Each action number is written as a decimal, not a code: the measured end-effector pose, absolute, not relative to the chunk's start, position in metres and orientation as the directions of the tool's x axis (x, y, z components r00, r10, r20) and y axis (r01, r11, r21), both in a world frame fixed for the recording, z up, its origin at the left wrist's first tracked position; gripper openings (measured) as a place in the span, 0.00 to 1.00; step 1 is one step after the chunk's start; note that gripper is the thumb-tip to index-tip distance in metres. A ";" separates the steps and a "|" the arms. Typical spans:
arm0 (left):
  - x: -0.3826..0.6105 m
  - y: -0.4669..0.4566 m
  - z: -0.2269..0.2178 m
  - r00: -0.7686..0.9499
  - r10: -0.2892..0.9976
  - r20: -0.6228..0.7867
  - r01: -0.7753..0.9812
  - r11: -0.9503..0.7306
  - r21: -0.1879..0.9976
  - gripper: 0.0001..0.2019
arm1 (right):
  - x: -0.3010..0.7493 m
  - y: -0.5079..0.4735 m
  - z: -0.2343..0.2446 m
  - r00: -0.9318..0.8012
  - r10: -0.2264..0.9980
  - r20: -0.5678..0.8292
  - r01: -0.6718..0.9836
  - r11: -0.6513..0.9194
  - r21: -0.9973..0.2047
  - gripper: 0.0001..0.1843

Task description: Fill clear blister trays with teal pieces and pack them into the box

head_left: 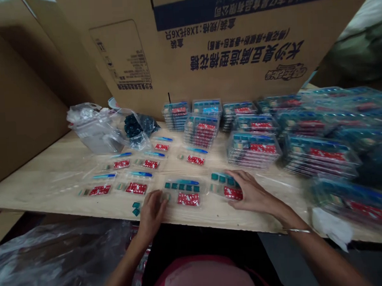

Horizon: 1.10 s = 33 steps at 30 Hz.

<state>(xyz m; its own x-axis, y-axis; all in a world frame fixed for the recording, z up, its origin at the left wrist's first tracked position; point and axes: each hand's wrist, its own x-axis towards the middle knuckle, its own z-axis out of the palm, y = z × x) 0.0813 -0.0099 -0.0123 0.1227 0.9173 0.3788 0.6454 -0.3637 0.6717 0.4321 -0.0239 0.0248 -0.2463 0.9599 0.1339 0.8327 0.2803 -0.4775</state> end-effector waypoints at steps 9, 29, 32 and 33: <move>0.085 -0.013 -0.019 -0.008 0.918 0.396 0.628 -0.303 0.716 0.19 | 0.304 0.002 0.043 -0.428 0.882 0.198 0.778 0.471 -0.415 0.52; 0.085 -0.011 -0.007 0.122 0.904 0.409 0.675 -0.378 0.634 0.23 | 0.295 0.006 0.039 -0.442 0.878 0.185 0.768 0.477 -0.427 0.53; 0.078 -0.010 -0.008 0.130 0.909 0.397 0.695 -0.369 0.617 0.24 | 0.305 -0.012 0.044 -0.390 0.890 0.235 0.775 0.455 -0.438 0.54; 0.074 -0.008 -0.011 0.116 0.919 0.378 0.698 -0.346 0.627 0.25 | 0.319 -0.022 0.045 -0.348 0.892 0.287 0.777 0.446 -0.444 0.51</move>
